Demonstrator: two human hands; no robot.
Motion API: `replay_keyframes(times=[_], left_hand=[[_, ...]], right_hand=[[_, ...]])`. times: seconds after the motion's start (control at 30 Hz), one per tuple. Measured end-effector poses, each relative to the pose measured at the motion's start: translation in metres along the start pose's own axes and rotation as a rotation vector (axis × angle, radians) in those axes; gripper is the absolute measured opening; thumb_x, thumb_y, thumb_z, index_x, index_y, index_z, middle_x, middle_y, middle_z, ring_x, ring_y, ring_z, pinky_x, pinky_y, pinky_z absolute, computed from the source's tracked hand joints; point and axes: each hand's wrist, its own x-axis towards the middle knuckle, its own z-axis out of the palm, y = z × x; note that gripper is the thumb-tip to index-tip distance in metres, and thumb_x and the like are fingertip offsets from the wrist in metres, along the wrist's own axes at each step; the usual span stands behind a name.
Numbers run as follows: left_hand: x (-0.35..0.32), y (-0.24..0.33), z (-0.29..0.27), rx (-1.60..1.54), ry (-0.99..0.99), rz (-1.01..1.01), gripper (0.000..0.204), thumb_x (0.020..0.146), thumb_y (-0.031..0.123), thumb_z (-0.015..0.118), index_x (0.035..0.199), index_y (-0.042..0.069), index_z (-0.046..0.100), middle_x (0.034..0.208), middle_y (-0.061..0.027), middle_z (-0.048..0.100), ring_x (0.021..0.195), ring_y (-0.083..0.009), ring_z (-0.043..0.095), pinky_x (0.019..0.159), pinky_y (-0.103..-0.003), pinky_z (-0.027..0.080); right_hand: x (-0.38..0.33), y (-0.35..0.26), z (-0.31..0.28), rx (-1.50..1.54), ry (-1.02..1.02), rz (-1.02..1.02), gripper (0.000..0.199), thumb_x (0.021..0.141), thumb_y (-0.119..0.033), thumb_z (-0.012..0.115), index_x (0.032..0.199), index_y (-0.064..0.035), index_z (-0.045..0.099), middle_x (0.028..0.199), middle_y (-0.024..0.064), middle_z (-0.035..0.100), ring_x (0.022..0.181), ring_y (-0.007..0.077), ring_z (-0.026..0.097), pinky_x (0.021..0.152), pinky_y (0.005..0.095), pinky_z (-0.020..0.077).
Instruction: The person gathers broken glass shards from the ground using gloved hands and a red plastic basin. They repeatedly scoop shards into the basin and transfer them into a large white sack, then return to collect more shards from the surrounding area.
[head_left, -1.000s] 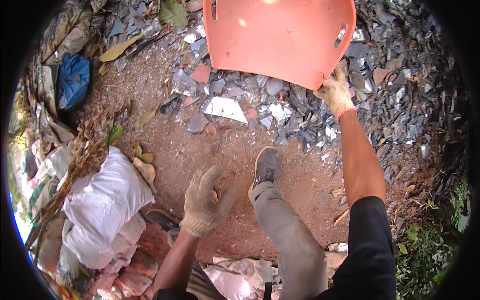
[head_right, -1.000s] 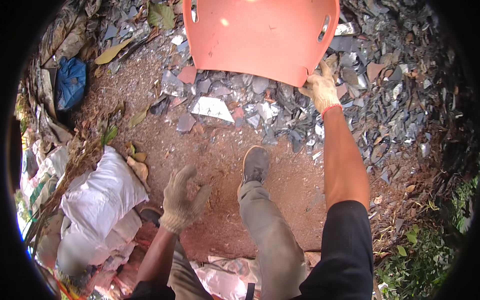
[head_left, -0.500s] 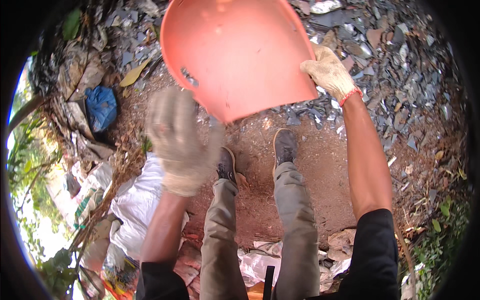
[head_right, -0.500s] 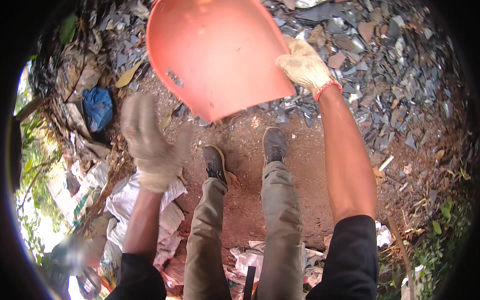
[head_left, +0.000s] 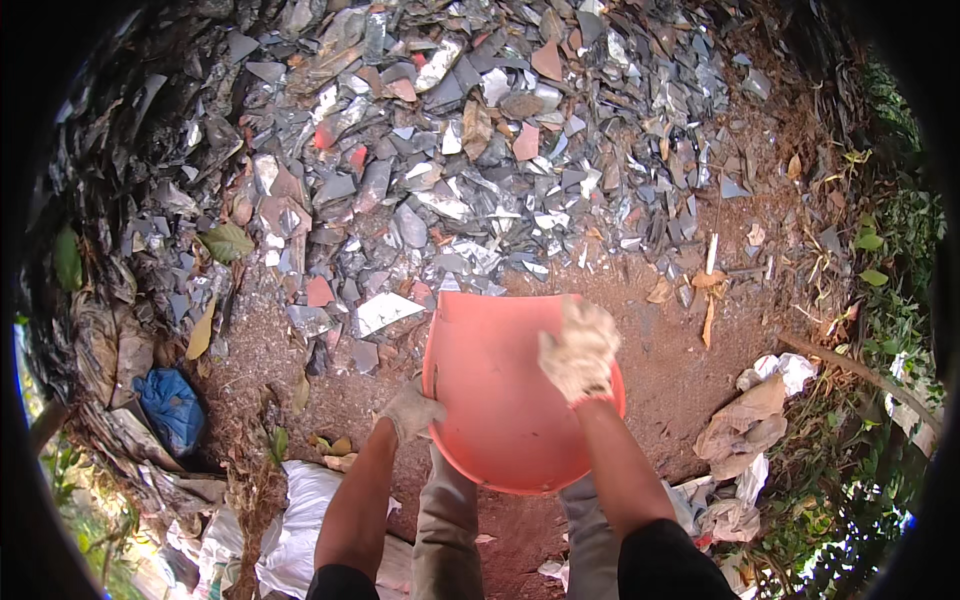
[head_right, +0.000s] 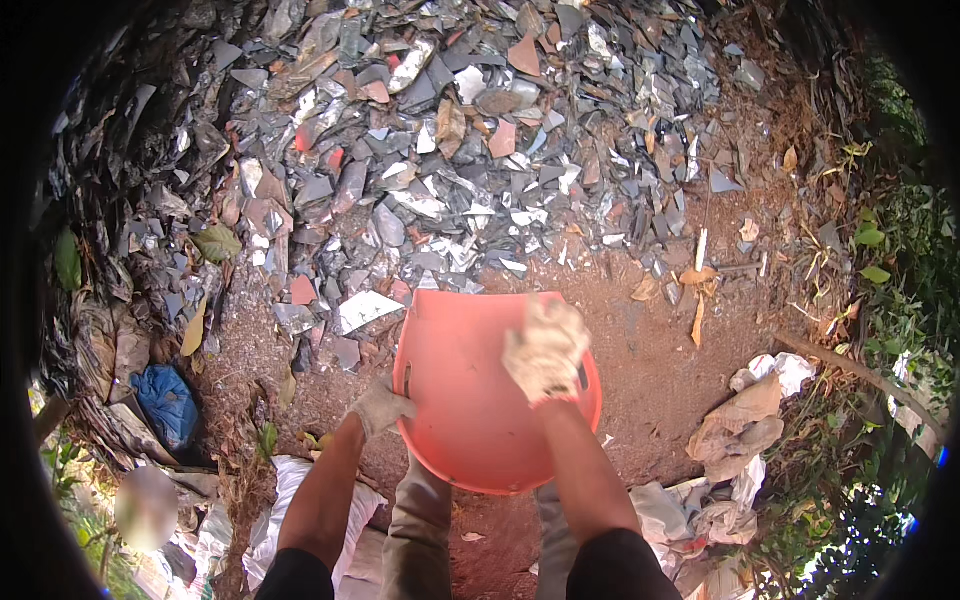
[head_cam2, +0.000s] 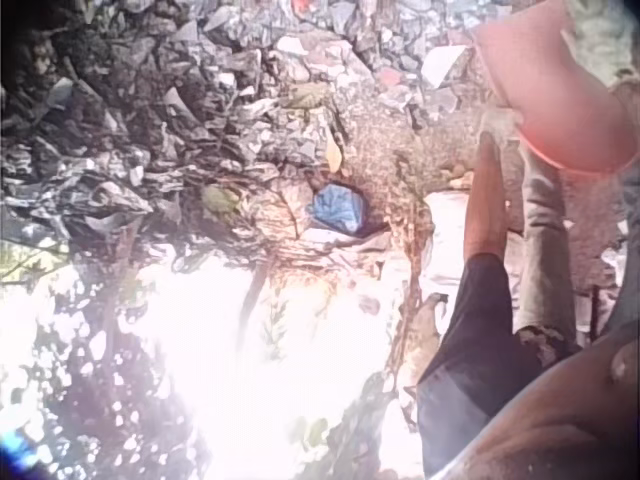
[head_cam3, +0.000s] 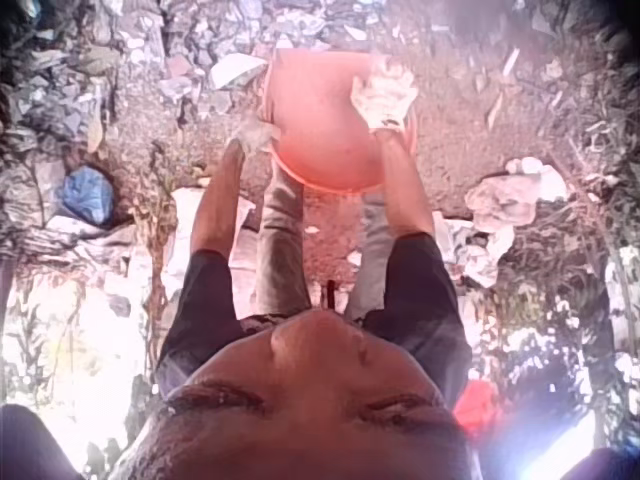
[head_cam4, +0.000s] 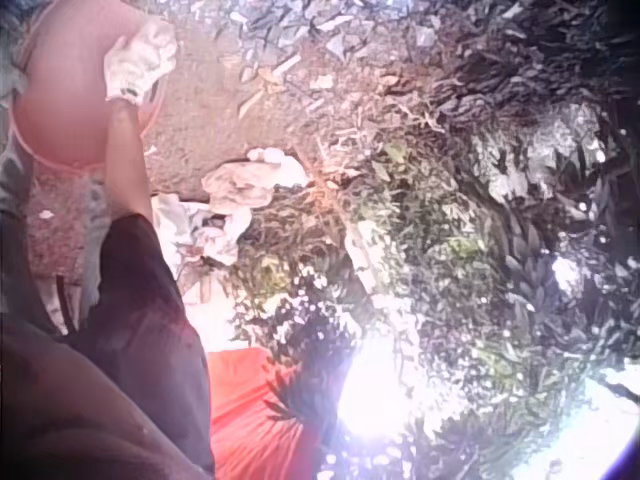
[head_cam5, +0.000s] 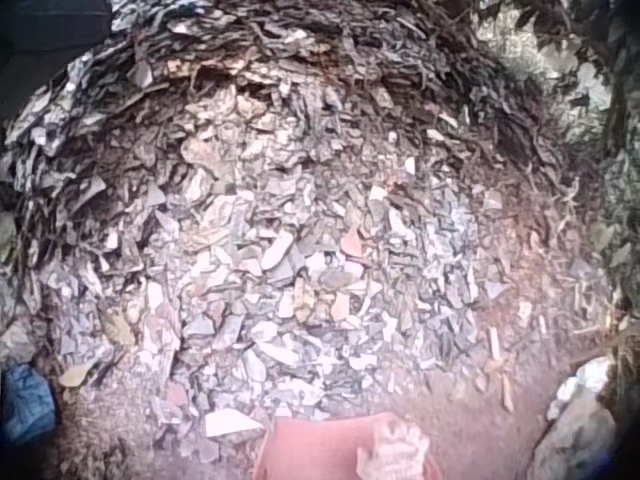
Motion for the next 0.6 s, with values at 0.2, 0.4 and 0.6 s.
replay_keyframes(times=[0.2, 0.4, 0.6], left_hand=[[0.032, -0.043, 0.105, -0.269, -0.098, -0.029, 0.051, 0.082, -0.001, 0.064, 0.134, 0.004, 0.062, 0.111, -0.0077, 0.073, 0.093, -0.0192, 0.07, 0.079, -0.036, 0.059], [0.103, 0.085, 0.177, 0.149, -0.02, -0.049, 0.045, 0.101, 0.031, 0.053, 0.131, 0.0, 0.061, 0.11, -0.0148, 0.074, 0.099, -0.0317, 0.075, 0.092, -0.044, 0.058], [0.169, 0.07, 0.178, 0.438, 0.302, -0.113, 0.047, 0.104, 0.039, 0.051, 0.101, -0.004, 0.069, 0.087, -0.0232, 0.071, 0.089, -0.0341, 0.073, 0.083, -0.047, 0.056]], right_hand=[[-0.146, 0.223, 0.03, 0.628, -0.342, 0.81, 0.059, 0.084, -0.012, 0.065, 0.141, -0.0054, 0.048, 0.116, 0.0179, 0.068, 0.101, 0.0312, 0.068, 0.095, 0.0413, 0.0536], [-0.128, 0.352, 0.082, 1.023, -0.164, 0.886, 0.041, 0.084, 0.002, 0.057, 0.125, -0.0017, 0.062, 0.098, 0.0075, 0.068, 0.082, 0.0161, 0.062, 0.073, 0.035, 0.0521], [-0.058, 0.39, 0.073, 1.235, -0.091, 0.674, 0.018, 0.091, 0.0, 0.06, 0.102, -0.0005, 0.073, 0.079, -0.0047, 0.062, 0.066, 0.0055, 0.053, 0.057, 0.0261, 0.0414]])
